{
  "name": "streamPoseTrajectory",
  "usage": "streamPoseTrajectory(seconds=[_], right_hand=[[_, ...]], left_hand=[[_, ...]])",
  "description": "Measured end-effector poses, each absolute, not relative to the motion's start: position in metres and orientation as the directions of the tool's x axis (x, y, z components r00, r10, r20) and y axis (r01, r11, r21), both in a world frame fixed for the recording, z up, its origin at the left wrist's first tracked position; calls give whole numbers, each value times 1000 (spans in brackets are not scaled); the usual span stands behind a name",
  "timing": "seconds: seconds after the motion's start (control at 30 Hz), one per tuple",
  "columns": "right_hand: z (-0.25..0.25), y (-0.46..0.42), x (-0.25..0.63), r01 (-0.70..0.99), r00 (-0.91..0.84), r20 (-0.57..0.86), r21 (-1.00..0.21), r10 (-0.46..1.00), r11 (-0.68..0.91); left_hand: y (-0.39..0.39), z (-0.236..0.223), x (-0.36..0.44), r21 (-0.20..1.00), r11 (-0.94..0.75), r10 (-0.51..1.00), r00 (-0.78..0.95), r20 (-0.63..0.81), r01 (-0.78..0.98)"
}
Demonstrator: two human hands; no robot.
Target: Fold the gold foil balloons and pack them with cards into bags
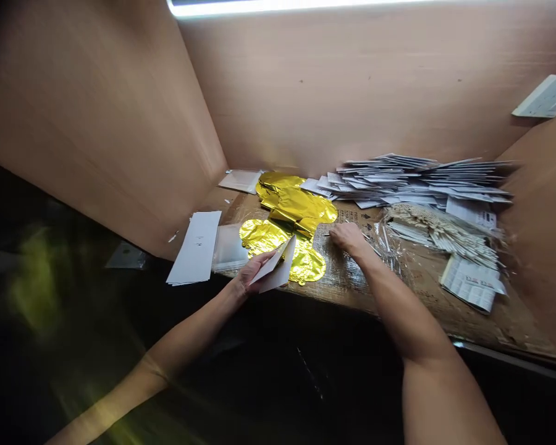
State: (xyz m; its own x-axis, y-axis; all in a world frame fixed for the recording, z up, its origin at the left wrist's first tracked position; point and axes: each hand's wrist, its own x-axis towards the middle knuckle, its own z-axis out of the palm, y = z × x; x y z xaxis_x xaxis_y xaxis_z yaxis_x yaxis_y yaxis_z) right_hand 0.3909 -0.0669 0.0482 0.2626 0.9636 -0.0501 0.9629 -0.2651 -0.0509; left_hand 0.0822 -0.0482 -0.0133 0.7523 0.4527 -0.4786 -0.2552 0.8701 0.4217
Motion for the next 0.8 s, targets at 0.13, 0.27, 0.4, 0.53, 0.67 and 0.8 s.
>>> streamPoseTrajectory(seconds=[0.13, 0.27, 0.4, 0.53, 0.67, 0.8], right_hand=[[58, -59, 359, 934, 241, 96, -295, 966, -204], [45, -83, 299, 669, 136, -6, -737, 991, -96], [31, -106, 254, 207, 83, -146, -965, 986, -160], [17, -123, 233, 54, 274, -137, -986, 952, -158], [-5, -151, 218, -73, 126, -297, -954, 947, -289], [-27, -175, 218, -48, 249, -316, -948, 916, -314]], left_hand=[[-44, -13, 65, 415, 827, 545, 718, -433, -378], [-46, -15, 55, 479, 750, 652, 629, -424, -456], [-52, -18, 54, 622, 604, 777, 542, -320, -499], [-68, -28, 57, 746, 462, 851, 477, -220, -479], [-73, -37, 51, 938, 151, 919, 393, -17, -313], [-22, -29, 14, 905, -134, 957, 291, 12, 404]])
